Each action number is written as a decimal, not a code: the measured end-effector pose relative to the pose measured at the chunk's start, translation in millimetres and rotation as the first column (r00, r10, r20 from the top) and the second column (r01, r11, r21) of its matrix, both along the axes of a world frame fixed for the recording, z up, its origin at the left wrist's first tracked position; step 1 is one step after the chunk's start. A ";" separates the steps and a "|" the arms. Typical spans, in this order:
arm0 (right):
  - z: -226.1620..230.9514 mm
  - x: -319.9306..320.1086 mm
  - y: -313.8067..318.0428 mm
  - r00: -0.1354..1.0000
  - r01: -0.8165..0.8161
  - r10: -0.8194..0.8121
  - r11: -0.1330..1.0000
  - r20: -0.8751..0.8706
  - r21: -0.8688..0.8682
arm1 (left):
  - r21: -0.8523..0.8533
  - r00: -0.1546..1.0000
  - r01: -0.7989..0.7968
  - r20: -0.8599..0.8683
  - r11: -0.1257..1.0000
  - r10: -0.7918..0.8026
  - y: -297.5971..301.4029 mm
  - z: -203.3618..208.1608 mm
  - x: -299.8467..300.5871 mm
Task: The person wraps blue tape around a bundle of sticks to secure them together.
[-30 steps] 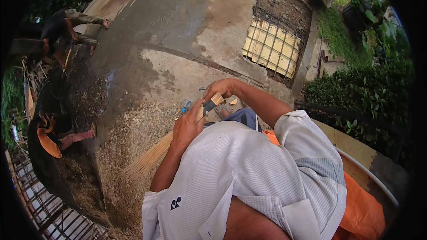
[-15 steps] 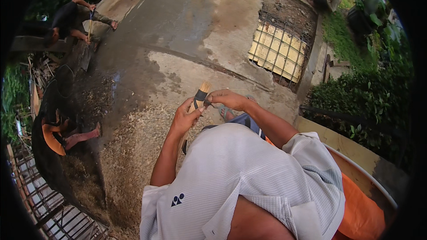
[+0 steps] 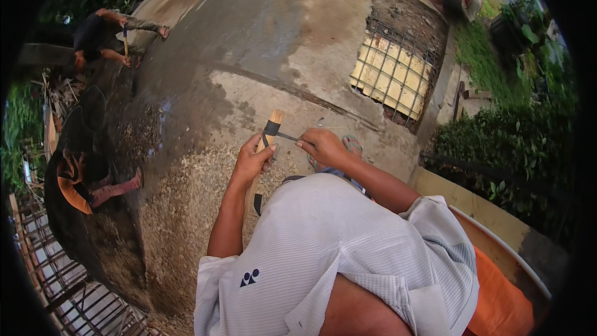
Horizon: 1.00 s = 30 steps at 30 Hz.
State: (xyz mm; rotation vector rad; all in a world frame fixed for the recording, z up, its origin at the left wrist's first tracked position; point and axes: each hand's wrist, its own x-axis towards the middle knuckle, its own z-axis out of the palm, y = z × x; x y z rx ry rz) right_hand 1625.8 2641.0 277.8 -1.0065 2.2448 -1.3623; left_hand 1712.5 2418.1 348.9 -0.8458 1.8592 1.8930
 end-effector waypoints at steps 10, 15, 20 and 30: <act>70.2 2.6 20.4 0.964 -0.227 0.222 0.974 0.145 0.019 | -0.159 0.992 0.105 0.088 0.982 -0.091 1.5 -42.6 8.4; 87.8 -27.8 4.4 0.974 -0.227 0.227 0.974 -0.001 -0.029 | -0.523 0.942 0.227 -0.097 0.822 -0.322 33.4 -28.8 5.7; 76.2 -56.7 -36.2 0.956 -0.292 0.283 0.946 0.079 0.141 | -0.661 0.842 0.493 0.202 0.565 -0.500 52.9 20.0 -8.0; -55.8 -61.8 -81.2 0.703 -0.702 0.699 0.656 0.128 0.277 | -0.777 0.762 0.527 0.252 0.345 -0.597 56.8 4.4 16.4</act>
